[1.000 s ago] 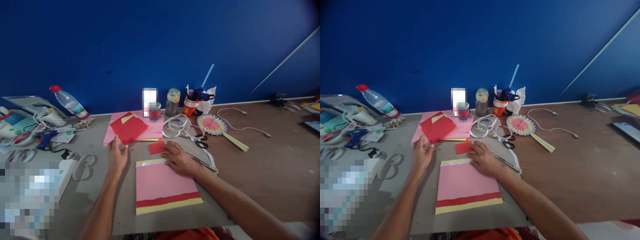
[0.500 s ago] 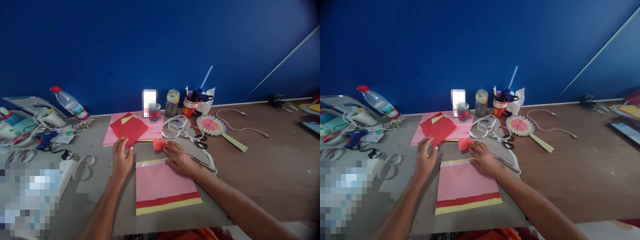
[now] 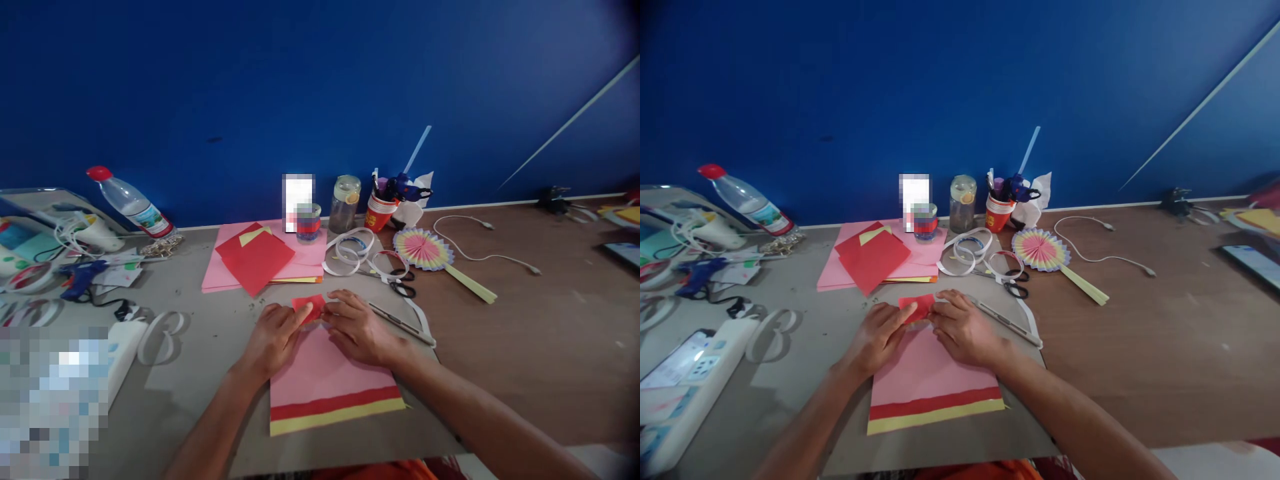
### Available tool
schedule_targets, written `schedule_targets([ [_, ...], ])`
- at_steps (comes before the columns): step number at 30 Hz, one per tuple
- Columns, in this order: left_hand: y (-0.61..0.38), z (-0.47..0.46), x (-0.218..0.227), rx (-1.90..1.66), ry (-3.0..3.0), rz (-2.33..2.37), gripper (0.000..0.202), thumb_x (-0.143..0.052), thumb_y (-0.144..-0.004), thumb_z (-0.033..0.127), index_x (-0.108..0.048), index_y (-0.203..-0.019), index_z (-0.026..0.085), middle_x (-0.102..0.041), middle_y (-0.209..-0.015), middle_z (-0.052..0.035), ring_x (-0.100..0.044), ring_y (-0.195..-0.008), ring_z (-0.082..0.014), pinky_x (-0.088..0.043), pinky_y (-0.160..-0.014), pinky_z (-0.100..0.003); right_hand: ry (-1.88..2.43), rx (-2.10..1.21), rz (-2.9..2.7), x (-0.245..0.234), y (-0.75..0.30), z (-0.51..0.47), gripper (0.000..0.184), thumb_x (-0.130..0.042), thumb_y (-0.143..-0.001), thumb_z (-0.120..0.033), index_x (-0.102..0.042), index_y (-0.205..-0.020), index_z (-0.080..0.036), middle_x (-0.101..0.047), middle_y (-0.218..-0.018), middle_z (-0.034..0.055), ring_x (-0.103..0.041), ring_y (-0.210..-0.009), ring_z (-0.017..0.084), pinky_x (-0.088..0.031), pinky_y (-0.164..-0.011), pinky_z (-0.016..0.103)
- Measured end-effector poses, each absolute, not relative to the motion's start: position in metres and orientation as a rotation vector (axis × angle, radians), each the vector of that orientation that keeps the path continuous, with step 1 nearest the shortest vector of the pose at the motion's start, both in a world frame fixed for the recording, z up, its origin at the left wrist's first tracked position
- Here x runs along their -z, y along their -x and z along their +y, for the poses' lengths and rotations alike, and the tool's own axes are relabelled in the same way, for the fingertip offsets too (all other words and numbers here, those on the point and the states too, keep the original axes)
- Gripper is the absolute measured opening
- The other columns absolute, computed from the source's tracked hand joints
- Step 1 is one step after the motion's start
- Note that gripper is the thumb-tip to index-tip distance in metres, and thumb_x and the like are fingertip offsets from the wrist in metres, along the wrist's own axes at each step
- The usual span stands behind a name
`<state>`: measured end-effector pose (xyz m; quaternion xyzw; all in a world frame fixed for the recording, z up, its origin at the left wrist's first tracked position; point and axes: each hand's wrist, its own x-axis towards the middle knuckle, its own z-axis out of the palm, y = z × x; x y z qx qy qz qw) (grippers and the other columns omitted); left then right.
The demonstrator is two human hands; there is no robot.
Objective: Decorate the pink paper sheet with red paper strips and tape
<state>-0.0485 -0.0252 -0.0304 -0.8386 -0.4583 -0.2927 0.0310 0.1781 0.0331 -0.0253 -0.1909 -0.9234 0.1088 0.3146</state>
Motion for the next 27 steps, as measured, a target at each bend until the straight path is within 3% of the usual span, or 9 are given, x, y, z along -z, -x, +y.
schedule_targets([
  [5,0.045,-0.026,0.032,1.050,2.598,-1.491,0.021,-0.045,-0.091,0.014,-0.064,-0.099,0.018,-0.064,-0.078,-0.0046,-0.058,-0.072,-0.0154,-0.049,-0.077,-0.032,0.522,-0.387,-2.422,0.024,-0.179,0.031,0.023,-0.050,-0.087,-0.016,-0.065,-0.103,-0.021,-0.068,-0.105,0.0089,-0.054,-0.113,0.026,-0.045,-0.097,0.049],
  [10,0.041,-0.029,0.015,1.088,2.603,-1.602,0.021,-0.047,-0.091,0.023,-0.066,-0.100,0.019,-0.068,-0.086,-0.0071,-0.062,-0.082,-0.0190,-0.051,-0.077,-0.032,0.669,-0.536,-2.294,0.010,-0.191,0.039,0.030,-0.047,-0.088,-0.018,-0.060,-0.115,-0.021,-0.065,-0.110,0.0122,-0.061,-0.105,0.023,-0.051,-0.089,0.040],
  [15,0.040,-0.036,-0.002,0.943,2.814,-1.654,0.020,-0.050,-0.090,0.026,-0.067,-0.097,0.020,-0.069,-0.083,-0.0058,-0.062,-0.080,-0.0189,-0.050,-0.075,-0.032,1.039,-0.518,-2.180,-0.018,-0.182,0.084,0.047,-0.051,-0.083,-0.026,-0.048,-0.129,-0.017,-0.063,-0.110,0.0142,-0.062,-0.099,0.026,-0.051,-0.085,0.040],
  [20,0.046,-0.039,0.015,1.110,2.754,-1.769,0.020,-0.047,-0.088,0.020,-0.066,-0.094,0.019,-0.068,-0.080,-0.0051,-0.062,-0.077,-0.0173,-0.051,-0.072,-0.031,1.433,-0.386,-2.142,-0.048,-0.128,0.151,0.073,-0.056,-0.080,-0.044,-0.032,-0.141,-0.011,-0.047,-0.133,0.0220,-0.050,-0.119,0.036,-0.044,-0.094,0.049],
  [23,0.049,-0.039,0.024,1.185,2.685,-1.712,0.019,-0.047,-0.088,0.017,-0.065,-0.092,0.019,-0.068,-0.076,-0.0046,-0.062,-0.074,-0.0170,-0.051,-0.080,-0.036,1.577,-0.383,-2.131,-0.060,-0.089,0.179,0.091,-0.058,-0.076,-0.056,-0.020,-0.145,-0.010,-0.043,-0.134,0.0250,-0.049,-0.119,0.039,-0.044,-0.091,0.051],
  [27,0.050,-0.041,0.026,1.186,2.642,-1.665,0.017,-0.048,-0.087,0.014,-0.063,-0.092,0.020,-0.067,-0.072,-0.0018,-0.061,-0.068,-0.0150,-0.048,-0.092,-0.042,1.723,-0.308,-2.136,-0.059,-0.055,0.199,0.096,-0.063,-0.071,-0.057,-0.021,-0.144,-0.011,-0.052,-0.123,0.0249,-0.056,-0.107,0.040,-0.047,-0.082,0.050],
])
